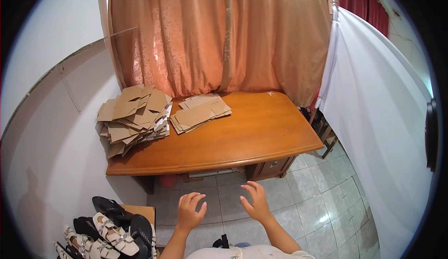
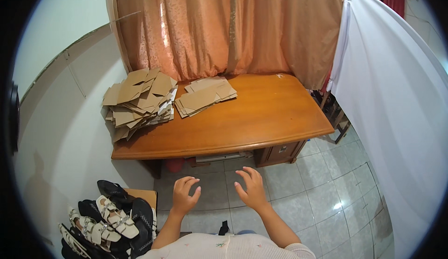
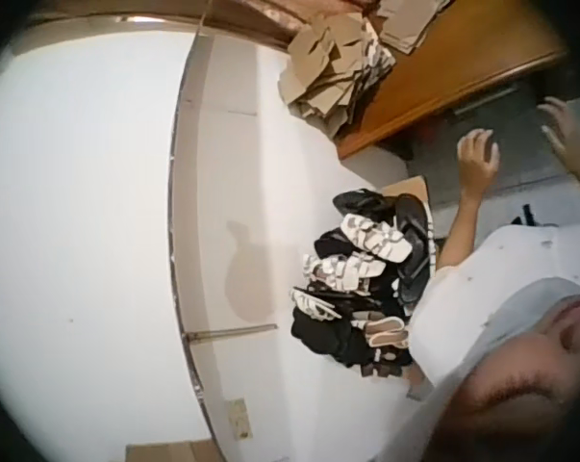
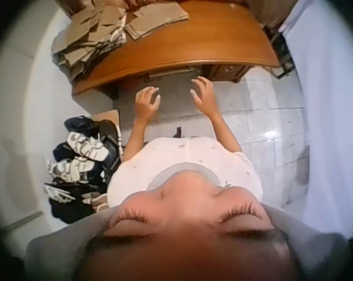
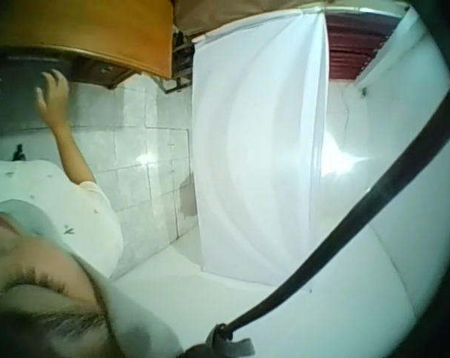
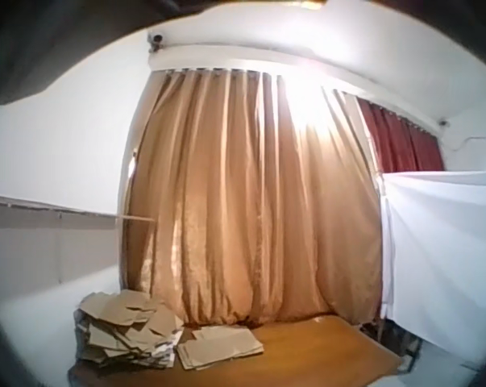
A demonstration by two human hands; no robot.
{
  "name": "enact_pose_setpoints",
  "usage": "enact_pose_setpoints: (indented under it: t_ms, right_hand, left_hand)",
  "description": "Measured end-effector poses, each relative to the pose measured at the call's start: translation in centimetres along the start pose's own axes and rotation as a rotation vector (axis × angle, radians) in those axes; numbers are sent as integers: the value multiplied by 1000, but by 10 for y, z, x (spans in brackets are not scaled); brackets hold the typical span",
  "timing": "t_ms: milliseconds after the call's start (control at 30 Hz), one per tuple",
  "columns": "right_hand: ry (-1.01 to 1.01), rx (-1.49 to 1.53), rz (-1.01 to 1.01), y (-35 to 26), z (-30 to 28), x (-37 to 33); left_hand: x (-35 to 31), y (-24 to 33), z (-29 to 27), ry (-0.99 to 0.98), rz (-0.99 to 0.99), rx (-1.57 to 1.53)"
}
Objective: The person assembles flat cardboard pieces into small rectangular boxes by folding and tucking the flaps. They repeatedly pick up a flat piece from a stack on a wooden table, fold it into a box shape, and then place the finished box onto a wall-mounted shelf.
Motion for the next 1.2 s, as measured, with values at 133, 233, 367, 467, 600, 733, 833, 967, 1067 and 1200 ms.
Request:
enact_pose_setpoints:
  t_ms: [133,233,367,467,600,733,833,967,1067,1200]
  right_hand:
    - [-76,-74,47,44,47,33]
    - [-164,-146,122,98,85,48]
    - [-293,-214,237,156,132,87]
    - [-314,-344,231,197,171,120]
    - [-485,-489,96,257,212,151]
    - [-598,-426,18,273,221,177]
    - [-632,-403,48,279,227,203]
    - [-604,-395,151,283,242,223]
    - [-586,-370,238,285,252,233]
    - [-663,-423,298,282,255,249]
  left_hand:
    - [28,-55,35,-120,-105,-8]
    - [36,-96,70,-218,-164,-17]
    - [43,-164,126,-355,-231,23]
    - [59,-212,163,-405,-268,142]
    - [92,-271,208,-489,-293,215]
    - [116,-313,222,-680,-308,306]
    - [135,-328,231,-659,-372,338]
    - [158,-358,244,-514,-440,323]
    - [171,-387,251,-401,-409,361]
    - [198,-429,258,-219,-414,425]
Point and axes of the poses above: each hand's wrist, its own x-axis towards the middle knuckle, its own z-axis out of the palm, y = z × x, the point moved 3 cm from there along x, towards the middle knuckle, and after that the axes turned 4 degrees about -x, right-handed, at the moved point
